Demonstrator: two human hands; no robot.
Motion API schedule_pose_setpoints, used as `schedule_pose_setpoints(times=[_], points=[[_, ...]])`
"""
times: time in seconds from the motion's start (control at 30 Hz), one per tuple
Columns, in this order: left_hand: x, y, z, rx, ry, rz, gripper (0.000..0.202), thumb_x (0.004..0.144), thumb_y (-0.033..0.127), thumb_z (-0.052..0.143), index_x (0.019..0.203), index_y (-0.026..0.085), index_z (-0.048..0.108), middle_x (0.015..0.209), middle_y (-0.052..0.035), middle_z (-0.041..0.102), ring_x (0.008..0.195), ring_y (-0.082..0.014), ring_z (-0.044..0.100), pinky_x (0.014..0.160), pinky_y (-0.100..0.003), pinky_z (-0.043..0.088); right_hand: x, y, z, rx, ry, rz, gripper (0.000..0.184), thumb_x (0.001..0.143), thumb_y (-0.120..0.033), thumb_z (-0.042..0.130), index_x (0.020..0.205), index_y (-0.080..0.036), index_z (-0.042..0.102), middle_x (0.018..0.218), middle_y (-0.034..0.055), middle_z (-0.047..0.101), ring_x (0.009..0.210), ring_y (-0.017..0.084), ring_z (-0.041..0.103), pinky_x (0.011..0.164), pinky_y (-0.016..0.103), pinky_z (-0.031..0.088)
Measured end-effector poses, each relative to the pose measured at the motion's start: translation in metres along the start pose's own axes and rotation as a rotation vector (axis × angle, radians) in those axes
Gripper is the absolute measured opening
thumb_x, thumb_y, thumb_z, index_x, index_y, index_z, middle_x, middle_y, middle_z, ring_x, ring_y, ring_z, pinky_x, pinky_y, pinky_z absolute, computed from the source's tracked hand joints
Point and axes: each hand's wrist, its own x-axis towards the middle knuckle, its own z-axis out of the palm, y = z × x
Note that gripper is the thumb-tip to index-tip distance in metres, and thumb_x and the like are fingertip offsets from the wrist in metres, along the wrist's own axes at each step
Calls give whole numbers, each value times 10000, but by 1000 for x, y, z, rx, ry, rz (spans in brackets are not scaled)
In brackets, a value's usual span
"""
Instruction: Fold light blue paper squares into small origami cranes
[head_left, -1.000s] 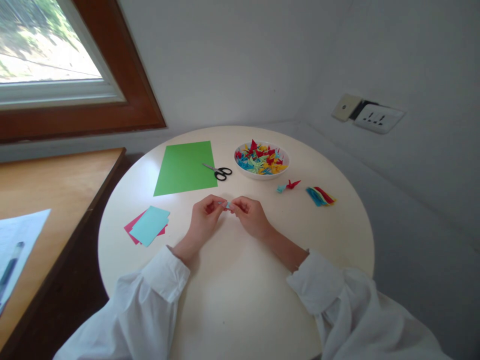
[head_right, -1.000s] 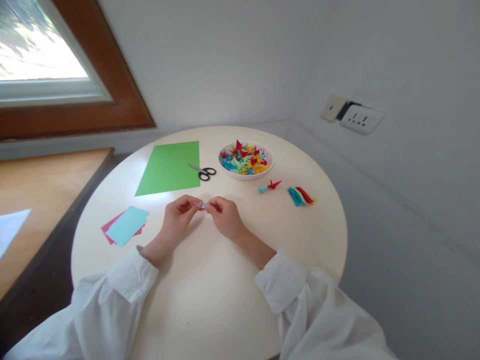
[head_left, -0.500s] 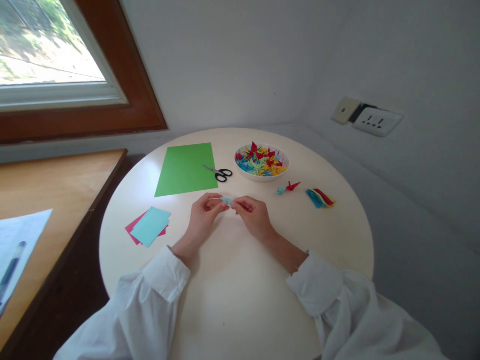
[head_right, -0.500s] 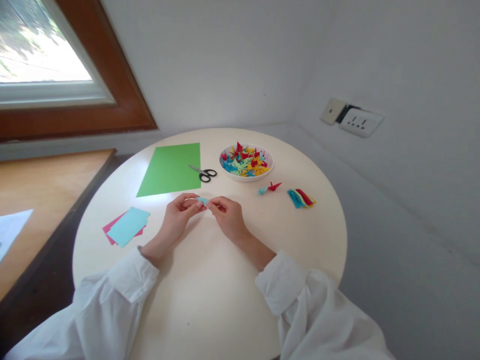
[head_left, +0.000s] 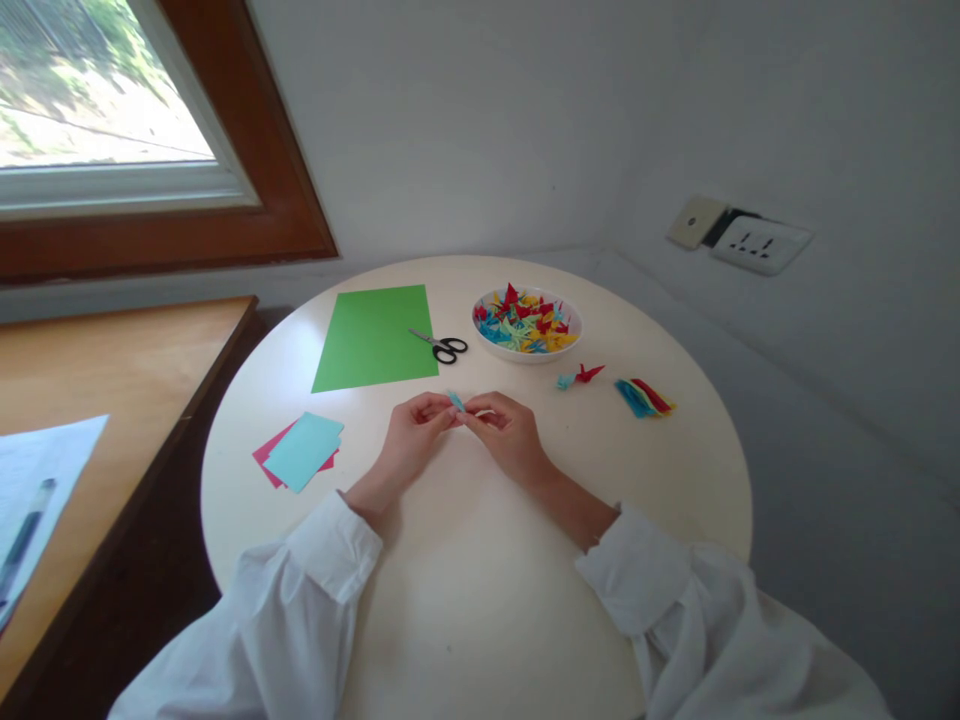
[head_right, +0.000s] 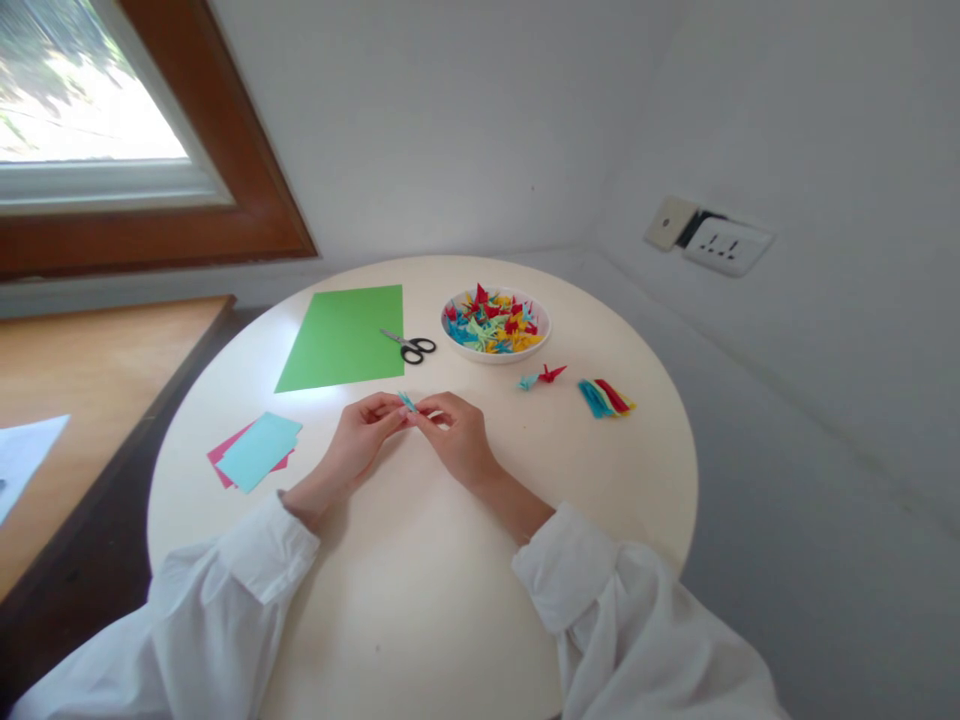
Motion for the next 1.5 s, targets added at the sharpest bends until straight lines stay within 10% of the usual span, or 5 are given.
schedule_pose_setpoints(times=[0.8, 1.5], points=[[1, -3, -5, 256, 56, 80, 125, 604, 236, 699, 644, 123, 664, 641, -27, 664, 602, -123, 578, 618, -244, 435, 2, -3, -3, -98, 16, -180, 80, 704, -196, 638, 628, -188, 614, 742, 38, 659, 718, 148, 605, 668, 274, 487], [2, -4, -5, 51, -56, 137, 169, 622, 226, 710, 685, 144, 576, 657, 22, 593, 632, -94, 562, 672, -254, 469, 3, -4, 0, 263, -21, 137, 66, 618, -219, 677, 634, -167, 639, 650, 8, 647, 633, 136, 586, 637, 268, 478]])
